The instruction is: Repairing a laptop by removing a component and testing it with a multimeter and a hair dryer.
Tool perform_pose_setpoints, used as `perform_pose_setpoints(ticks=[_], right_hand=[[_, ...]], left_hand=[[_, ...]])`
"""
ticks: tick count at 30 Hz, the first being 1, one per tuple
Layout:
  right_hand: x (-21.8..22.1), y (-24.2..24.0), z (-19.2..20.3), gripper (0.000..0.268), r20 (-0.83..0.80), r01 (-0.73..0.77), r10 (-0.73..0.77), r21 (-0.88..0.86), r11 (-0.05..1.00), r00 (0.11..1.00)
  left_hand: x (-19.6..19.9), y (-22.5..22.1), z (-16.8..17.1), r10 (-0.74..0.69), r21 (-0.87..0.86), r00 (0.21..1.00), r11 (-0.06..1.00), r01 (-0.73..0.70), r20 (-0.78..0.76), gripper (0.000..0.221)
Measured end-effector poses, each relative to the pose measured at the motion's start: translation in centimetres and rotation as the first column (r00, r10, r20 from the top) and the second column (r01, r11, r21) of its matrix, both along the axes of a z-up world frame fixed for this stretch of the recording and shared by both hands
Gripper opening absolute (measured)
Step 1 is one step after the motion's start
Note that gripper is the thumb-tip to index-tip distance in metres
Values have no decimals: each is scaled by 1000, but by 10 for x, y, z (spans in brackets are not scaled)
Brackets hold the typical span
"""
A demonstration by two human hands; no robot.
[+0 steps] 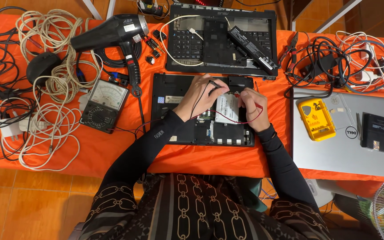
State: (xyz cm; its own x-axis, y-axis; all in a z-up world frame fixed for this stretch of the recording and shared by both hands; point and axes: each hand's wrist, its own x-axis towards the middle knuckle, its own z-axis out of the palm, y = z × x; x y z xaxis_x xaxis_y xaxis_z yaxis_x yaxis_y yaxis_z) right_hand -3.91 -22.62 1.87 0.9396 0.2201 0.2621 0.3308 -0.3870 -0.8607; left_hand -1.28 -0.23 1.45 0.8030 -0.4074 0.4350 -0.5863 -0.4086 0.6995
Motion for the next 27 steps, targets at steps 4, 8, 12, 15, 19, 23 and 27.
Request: perform_pose_setpoints(ticks=[4,8,12,15,19,23,27], right_hand=[[0,0,0,44,-3,-2,2,11,1000,1000],[0,1,1,43,-7,-7,8,25,1000,1000],[0,0,0,43,-4,-8,8,16,1000,1000],[0,0,0,44,-10,-9,9,17,1000,1000],[0,-1,-2,45,5,-13,13,8,1000,1000],[1,-1,-3,45,21,-19,19,-3,1000,1000],[0,-1,-2,44,6,-18,18,13,1000,1000]], left_hand=[[0,0,1,6,-10,1000,1000,-6,-20,21],[0,0,2,14,-5,999,1000,-14,-52,21],[0,0,1,10,-4,999,1000,-10,-35,21],[0,0,1,0,-3,999,1000,-1,-33,21],[0,0,0,4,-7,999,1000,-5,-34,21],[0,1,-2,1,2,1000,1000,-1,-2,22],[0,0,-2,9,0,1000,1000,-9,-24,21]])
